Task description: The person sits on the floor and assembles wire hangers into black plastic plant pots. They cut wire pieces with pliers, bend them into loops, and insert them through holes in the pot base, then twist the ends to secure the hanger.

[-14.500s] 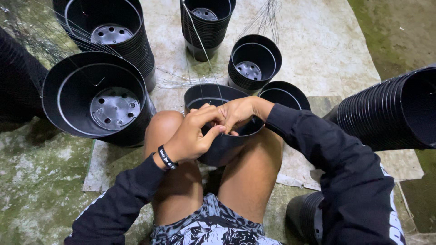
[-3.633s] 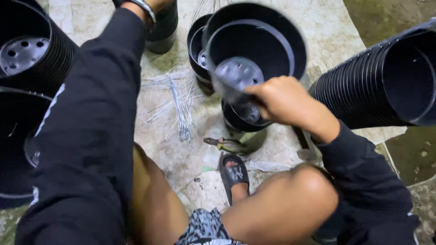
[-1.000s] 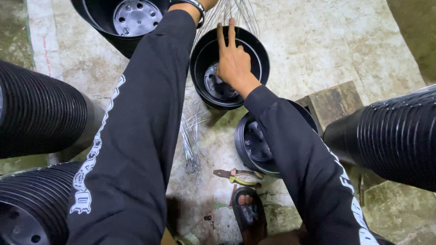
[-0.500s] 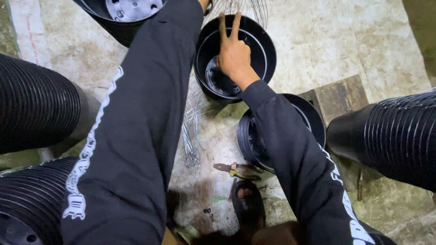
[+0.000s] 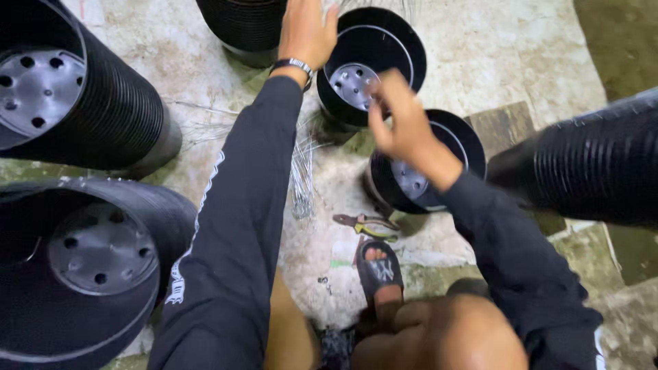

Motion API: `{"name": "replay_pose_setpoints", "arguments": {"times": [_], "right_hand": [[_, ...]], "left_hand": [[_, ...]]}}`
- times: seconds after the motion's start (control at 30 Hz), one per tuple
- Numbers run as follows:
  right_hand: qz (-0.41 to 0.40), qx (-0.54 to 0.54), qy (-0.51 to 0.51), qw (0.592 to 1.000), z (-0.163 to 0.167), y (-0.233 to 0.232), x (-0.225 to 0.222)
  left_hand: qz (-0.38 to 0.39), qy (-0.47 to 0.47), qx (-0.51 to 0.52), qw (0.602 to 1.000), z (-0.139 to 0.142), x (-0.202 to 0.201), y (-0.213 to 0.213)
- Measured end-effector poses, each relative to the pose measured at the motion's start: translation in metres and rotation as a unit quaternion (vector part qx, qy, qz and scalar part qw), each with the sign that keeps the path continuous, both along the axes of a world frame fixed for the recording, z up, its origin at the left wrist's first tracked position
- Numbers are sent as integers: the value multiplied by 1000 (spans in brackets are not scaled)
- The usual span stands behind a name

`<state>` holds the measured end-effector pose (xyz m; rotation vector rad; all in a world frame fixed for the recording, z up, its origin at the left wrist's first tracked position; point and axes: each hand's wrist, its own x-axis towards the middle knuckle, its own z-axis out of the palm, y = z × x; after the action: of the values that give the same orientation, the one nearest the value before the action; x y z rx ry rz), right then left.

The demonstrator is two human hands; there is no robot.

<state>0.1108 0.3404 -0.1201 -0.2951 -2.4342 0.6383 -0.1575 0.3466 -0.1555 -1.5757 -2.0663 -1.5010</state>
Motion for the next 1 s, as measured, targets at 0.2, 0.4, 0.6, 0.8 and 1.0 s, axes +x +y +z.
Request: {"name": "replay_pose_setpoints", "arguments": {"times": [0.2,0.4,0.6,0.8,1.0], "right_hand": [[167,-156,-280,932,-46,-142,110],[83,-372,-499,778,-56,-154,203],[65,-446,-518,727,-36,-168,237],[72,-490,-519,697,-30,-186,247],[104,-531,-512,667,-38,-204,248]], "left_hand": [[74,-68,-100,990,-36,19,-55],[55,-20,-197,979,-53,34,-70],[30,11,-205,978,-35,31,-81],[41,78,-268,959,-32,23,-103],[6,85,-426,901,-25,24,-124]]}}
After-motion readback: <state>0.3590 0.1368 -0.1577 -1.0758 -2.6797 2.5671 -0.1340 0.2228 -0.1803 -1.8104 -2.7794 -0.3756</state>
